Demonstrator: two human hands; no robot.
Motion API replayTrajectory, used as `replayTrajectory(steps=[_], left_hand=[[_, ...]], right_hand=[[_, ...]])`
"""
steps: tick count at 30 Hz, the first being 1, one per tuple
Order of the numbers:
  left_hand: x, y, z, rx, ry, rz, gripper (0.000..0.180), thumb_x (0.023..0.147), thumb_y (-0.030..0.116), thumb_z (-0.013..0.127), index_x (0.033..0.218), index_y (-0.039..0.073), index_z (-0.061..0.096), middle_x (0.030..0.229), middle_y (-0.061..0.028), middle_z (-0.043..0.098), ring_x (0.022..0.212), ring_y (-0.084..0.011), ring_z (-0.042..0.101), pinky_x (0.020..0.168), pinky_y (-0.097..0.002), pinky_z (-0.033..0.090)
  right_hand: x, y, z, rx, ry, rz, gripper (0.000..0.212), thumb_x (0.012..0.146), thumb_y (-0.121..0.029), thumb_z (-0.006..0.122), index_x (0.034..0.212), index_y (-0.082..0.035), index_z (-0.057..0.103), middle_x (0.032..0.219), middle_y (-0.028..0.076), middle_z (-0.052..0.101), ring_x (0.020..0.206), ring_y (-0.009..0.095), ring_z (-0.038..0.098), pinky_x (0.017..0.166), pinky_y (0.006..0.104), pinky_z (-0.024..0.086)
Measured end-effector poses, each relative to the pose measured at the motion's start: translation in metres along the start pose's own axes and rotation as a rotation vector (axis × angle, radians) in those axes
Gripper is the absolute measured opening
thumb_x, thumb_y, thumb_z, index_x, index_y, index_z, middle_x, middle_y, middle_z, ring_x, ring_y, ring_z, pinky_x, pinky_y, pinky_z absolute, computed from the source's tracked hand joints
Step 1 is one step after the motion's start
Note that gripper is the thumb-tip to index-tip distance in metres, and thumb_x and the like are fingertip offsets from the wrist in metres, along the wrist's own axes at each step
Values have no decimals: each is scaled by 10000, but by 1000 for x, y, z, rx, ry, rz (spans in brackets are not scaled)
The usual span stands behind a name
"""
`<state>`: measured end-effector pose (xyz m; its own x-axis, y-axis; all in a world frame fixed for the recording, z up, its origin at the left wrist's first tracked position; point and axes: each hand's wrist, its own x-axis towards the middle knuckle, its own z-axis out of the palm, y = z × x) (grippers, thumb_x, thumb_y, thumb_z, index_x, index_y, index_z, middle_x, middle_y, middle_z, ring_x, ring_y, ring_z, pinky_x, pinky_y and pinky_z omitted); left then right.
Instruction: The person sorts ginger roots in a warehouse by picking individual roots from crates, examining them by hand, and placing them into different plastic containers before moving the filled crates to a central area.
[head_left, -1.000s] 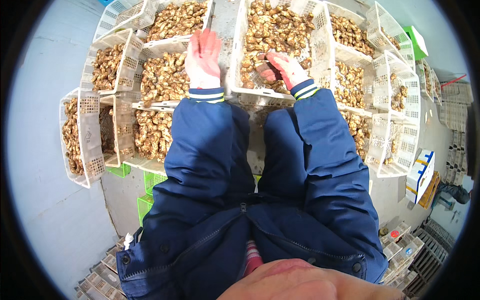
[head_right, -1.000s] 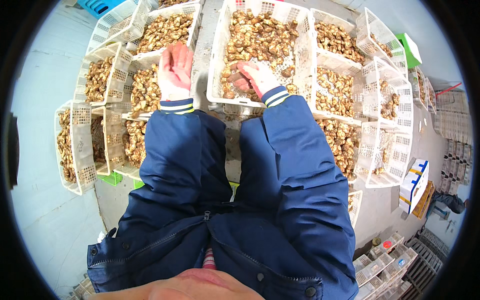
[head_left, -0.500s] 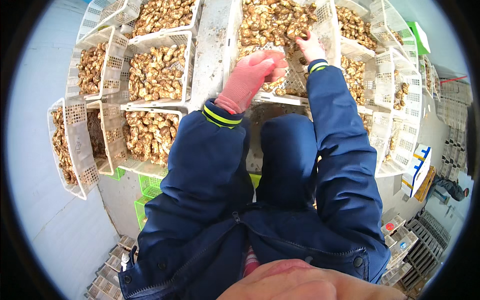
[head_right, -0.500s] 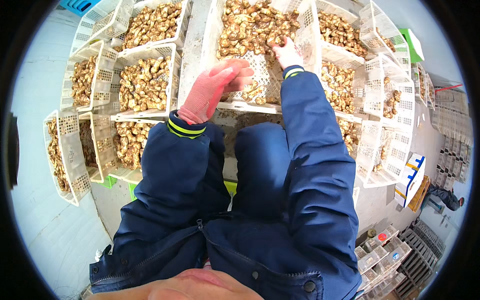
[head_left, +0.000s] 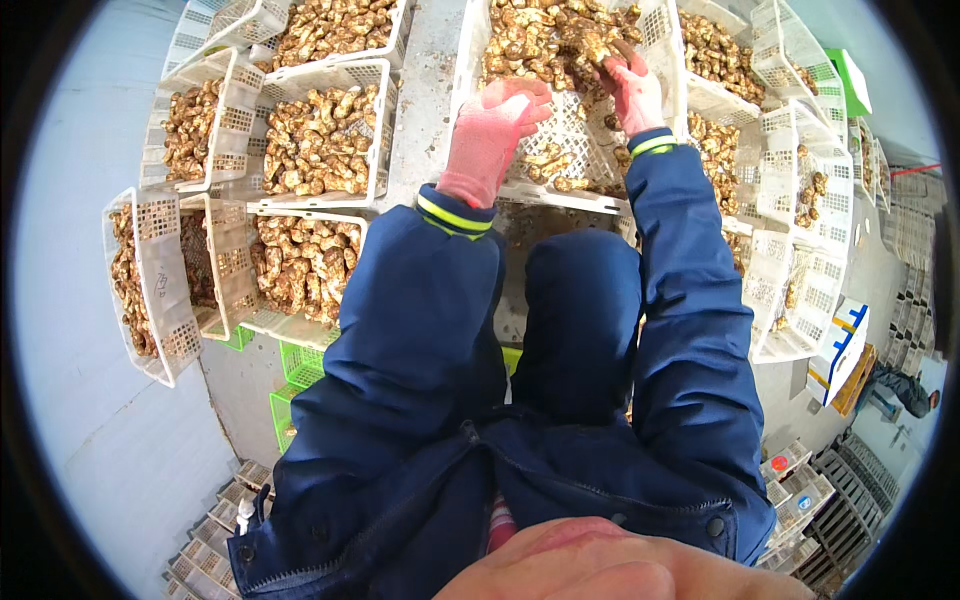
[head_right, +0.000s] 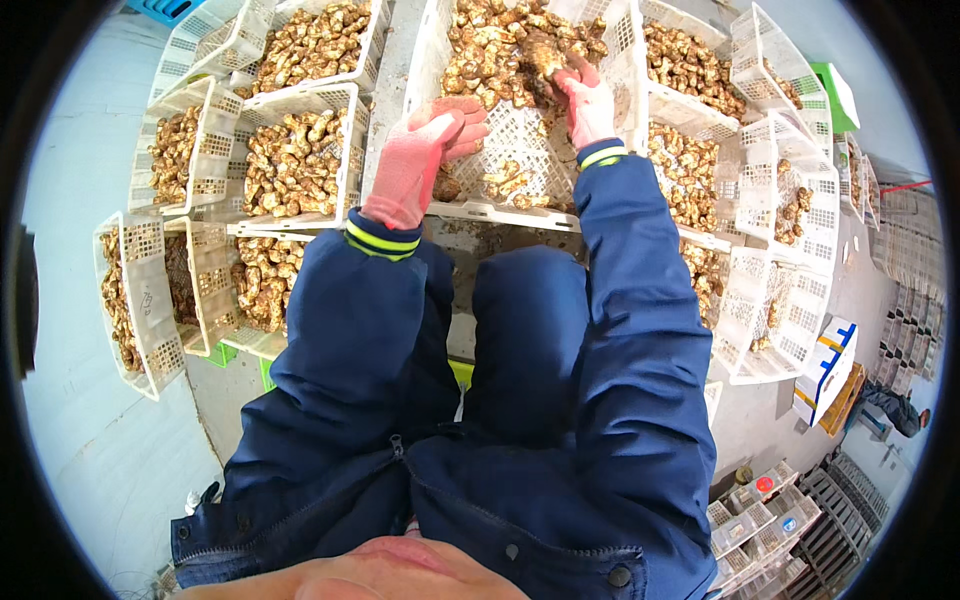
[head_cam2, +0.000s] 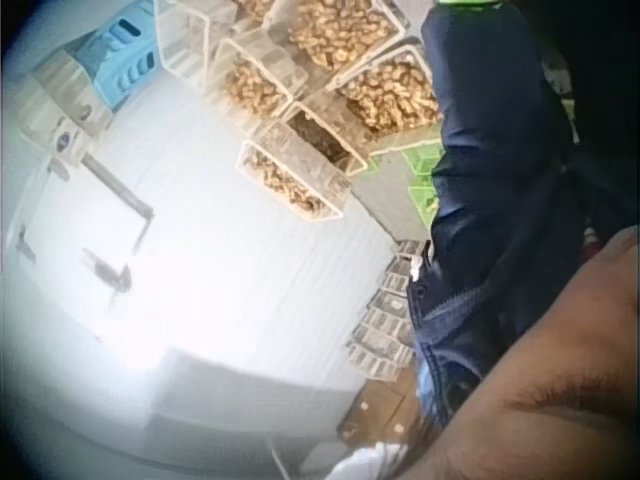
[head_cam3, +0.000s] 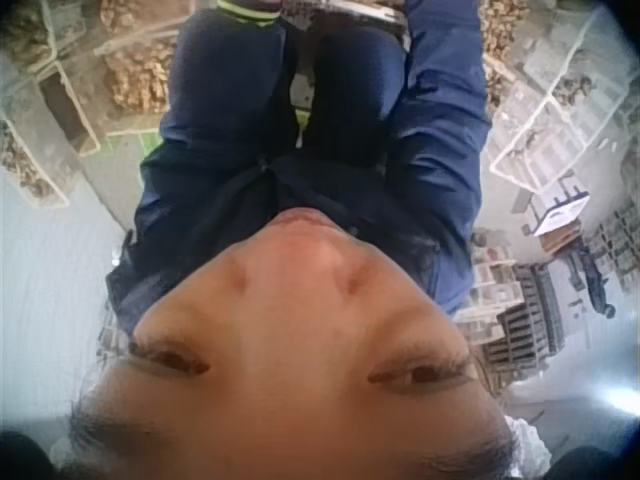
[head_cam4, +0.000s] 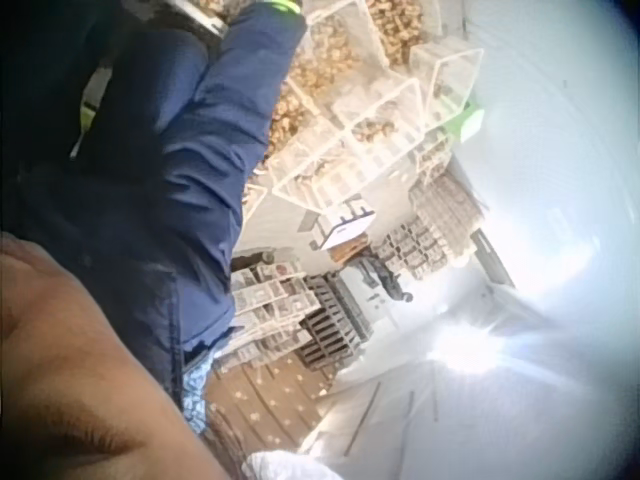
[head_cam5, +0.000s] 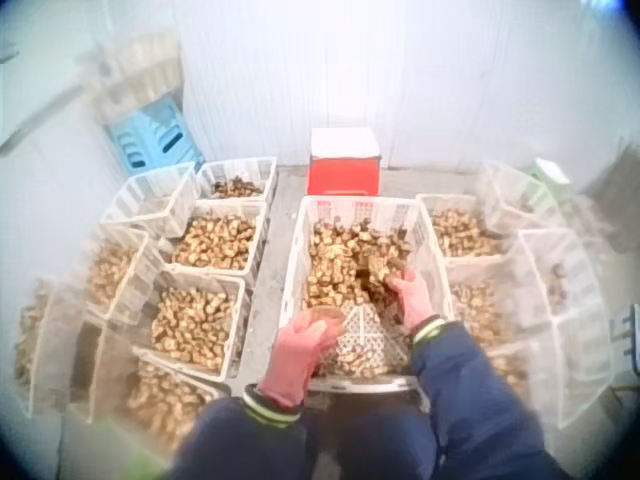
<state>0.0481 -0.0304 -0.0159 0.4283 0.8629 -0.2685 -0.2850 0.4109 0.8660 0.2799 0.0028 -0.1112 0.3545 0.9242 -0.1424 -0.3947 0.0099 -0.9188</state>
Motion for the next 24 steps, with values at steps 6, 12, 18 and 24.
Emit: replayTrajectory(steps=[6,12,18,24], left_hand=[[9,-4,-2,-90,-17,-38,320,879,212,541,1124,8,516,981,-62,581,873,-124,554,739,-241,460],[0,7,-16,-138,63,133,264,853,103,538,1080,-23,492,924,-90,577,843,-177,600,723,-278,515],[-14,21,-11,241,265,269,310,761,218,659,952,-15,586,789,-56,625,658,-107,580,605,-220,462],[-8,7,12,1087,400,547,601,651,111,673,1192,-23,449,1088,-173,532,964,-212,561,806,-284,449]], right_hand=[[-106,-79,98,-199,-342,-4,499,777,-49,560,1246,34,412,1112,130,548,958,157,541,836,227,423],[-127,-78,119,-279,-169,-220,389,835,-126,546,1178,44,477,1097,109,575,1000,143,537,861,231,406],[-129,-68,126,-162,-155,-101,458,845,-157,549,1242,30,416,1095,116,573,973,154,540,858,254,414],[-120,-63,126,131,-339,-4,733,768,-14,583,1364,27,158,1150,129,472,1006,154,502,868,242,409]])
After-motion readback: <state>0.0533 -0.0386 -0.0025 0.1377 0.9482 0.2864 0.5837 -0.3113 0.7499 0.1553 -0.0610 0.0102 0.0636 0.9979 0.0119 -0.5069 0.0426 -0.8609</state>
